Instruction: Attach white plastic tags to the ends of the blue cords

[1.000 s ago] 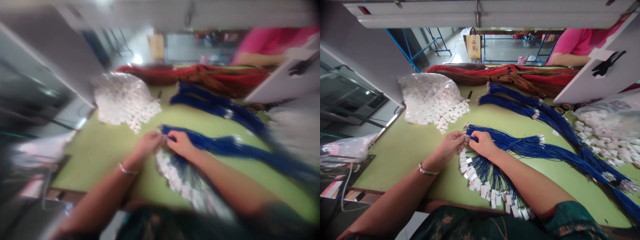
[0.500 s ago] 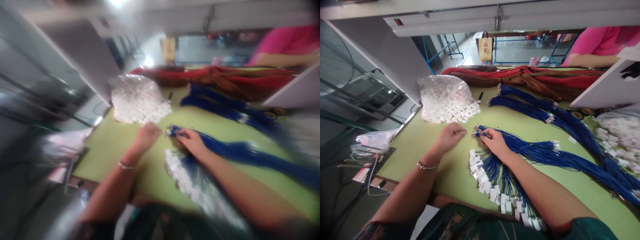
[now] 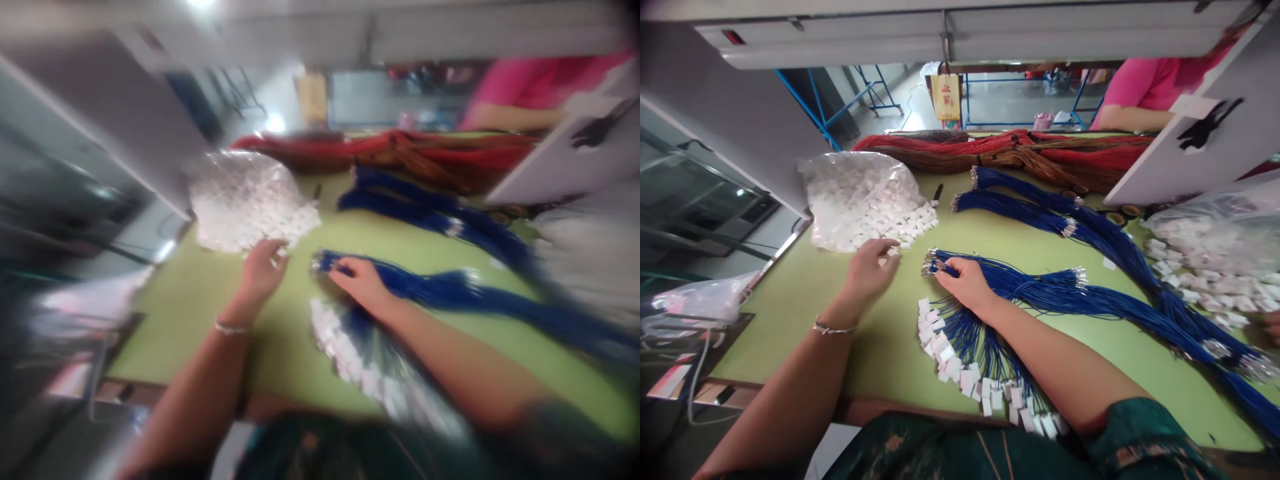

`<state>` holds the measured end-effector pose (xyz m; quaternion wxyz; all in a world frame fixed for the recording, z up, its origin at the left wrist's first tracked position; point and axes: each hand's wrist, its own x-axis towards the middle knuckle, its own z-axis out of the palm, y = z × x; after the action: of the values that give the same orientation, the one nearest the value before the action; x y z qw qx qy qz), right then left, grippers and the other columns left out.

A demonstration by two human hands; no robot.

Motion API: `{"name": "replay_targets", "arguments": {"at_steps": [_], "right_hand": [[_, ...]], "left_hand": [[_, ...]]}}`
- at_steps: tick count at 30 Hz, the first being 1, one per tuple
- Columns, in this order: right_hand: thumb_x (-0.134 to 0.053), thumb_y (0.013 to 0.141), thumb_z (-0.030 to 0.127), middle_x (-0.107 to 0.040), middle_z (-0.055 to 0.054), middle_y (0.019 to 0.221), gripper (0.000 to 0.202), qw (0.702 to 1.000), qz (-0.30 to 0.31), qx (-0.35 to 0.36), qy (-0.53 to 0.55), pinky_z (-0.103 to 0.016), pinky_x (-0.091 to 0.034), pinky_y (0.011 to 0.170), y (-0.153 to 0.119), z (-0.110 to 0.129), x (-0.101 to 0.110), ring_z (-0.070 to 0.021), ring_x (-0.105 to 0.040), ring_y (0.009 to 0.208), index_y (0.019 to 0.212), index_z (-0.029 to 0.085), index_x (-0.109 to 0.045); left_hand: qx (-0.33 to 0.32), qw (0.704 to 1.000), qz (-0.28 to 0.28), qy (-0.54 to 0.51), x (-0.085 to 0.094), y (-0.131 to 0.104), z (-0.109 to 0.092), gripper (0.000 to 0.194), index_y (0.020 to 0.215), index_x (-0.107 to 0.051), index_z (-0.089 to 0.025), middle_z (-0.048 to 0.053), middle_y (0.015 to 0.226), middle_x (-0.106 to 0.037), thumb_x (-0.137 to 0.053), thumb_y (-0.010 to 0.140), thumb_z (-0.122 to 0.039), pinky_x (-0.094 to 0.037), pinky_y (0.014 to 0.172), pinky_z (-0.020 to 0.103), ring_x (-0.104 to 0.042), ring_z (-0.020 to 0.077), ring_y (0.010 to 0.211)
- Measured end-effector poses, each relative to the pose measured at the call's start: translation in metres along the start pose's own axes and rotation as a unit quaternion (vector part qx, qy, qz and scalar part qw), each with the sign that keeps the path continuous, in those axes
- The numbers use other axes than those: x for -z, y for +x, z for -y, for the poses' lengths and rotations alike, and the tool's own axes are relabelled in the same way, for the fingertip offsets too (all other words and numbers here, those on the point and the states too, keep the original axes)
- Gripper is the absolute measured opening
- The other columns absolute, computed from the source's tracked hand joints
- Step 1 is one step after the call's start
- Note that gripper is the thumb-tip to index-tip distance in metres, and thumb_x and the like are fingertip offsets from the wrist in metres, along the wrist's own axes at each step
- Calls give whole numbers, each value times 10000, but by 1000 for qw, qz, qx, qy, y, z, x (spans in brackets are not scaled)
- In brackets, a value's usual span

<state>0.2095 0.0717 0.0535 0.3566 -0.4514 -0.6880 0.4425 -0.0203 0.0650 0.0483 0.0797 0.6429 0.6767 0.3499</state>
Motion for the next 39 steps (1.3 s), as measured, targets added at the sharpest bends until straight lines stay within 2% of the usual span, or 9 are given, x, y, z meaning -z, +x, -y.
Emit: {"name": "replay_targets", "arguments": {"at_steps": [3, 7, 12, 14, 20, 26, 33, 35, 39], "right_hand": [[-578, 743, 294, -573, 12, 630, 166, 1000, -18, 16, -11, -215, -382, 585, 0, -1, -2, -106, -472, 604, 657, 154, -607], [-555, 731, 246, -594, 12, 634, 122, 999, -22, 38, -25, -208, -389, 589, -3, 3, -2, -104, -490, 596, 680, 156, -619], [-536, 733, 247, -584, 12, 609, 126, 996, -29, 63, -64, -209, -382, 581, -6, 3, -3, -99, -476, 562, 663, 161, -597], [-530, 739, 259, -573, 12, 595, 140, 994, -31, 72, -80, -209, -370, 567, -7, 3, -4, -100, -470, 554, 647, 166, -581], [-516, 757, 280, -540, 22, 556, 158, 991, -24, 75, -106, -207, -344, 541, -7, 2, -6, -95, -451, 525, 638, 181, -550], [-519, 752, 269, -549, 21, 552, 149, 986, -24, 74, -146, -216, -321, 525, -8, -1, -8, -100, -449, 513, 626, 191, -533], [-537, 762, 273, -567, 3, 556, 151, 971, -41, 53, -229, -239, -288, 520, -8, 0, -11, -120, -443, 509, 631, 198, -541], [-537, 763, 274, -577, 1, 567, 147, 972, -50, 47, -224, -240, -297, 531, -6, -2, -12, -121, -451, 515, 638, 198, -547], [-541, 766, 290, -577, 4, 565, 152, 976, -50, 38, -207, -239, -310, 540, -3, -4, -11, -122, -467, 519, 646, 198, -558]], "left_hand": [[109, 978, 12, -176, 1, -10, -17, 266, 897, -686, -158, 63, 776, -665, -693, 711, -348, -480, 675, 282, -596, 160, 689], [194, 900, 88, -380, -9, -25, -37, 351, 890, -683, -133, 43, 676, -662, -760, 663, -389, -452, 581, 238, -580, 121, 592], [259, 809, 161, -503, -20, -31, -52, 346, 768, -697, -101, 0, 582, -591, -788, 630, -405, -357, 497, 166, -473, 46, 514], [278, 786, 169, -526, -23, -31, -54, 362, 746, -690, -96, -18, 547, -545, -787, 626, -424, -298, 454, 155, -415, 29, 482], [263, 794, 192, -514, -29, -35, -53, 327, 844, -700, -113, -26, 558, -507, -730, 706, -408, -215, 421, 172, -333, 26, 457], [257, 803, 216, -492, -29, -36, -53, 313, 753, -676, -123, -47, 493, -427, -688, 741, -436, -188, 415, 179, -288, 27, 430], [244, 874, 126, -401, -41, -41, -56, 282, 775, -702, -131, -6, 557, -563, -682, 716, -406, -275, 430, 193, -414, 71, 488], [252, 875, 113, -397, -44, -42, -56, 297, 755, -693, -134, -10, 536, -547, -667, 729, -429, -267, 417, 193, -407, 71, 475], [265, 862, 134, -411, -43, -42, -53, 327, 721, -681, -139, -21, 475, -489, -663, 735, -465, -240, 388, 196, -370, 64, 429]]}}
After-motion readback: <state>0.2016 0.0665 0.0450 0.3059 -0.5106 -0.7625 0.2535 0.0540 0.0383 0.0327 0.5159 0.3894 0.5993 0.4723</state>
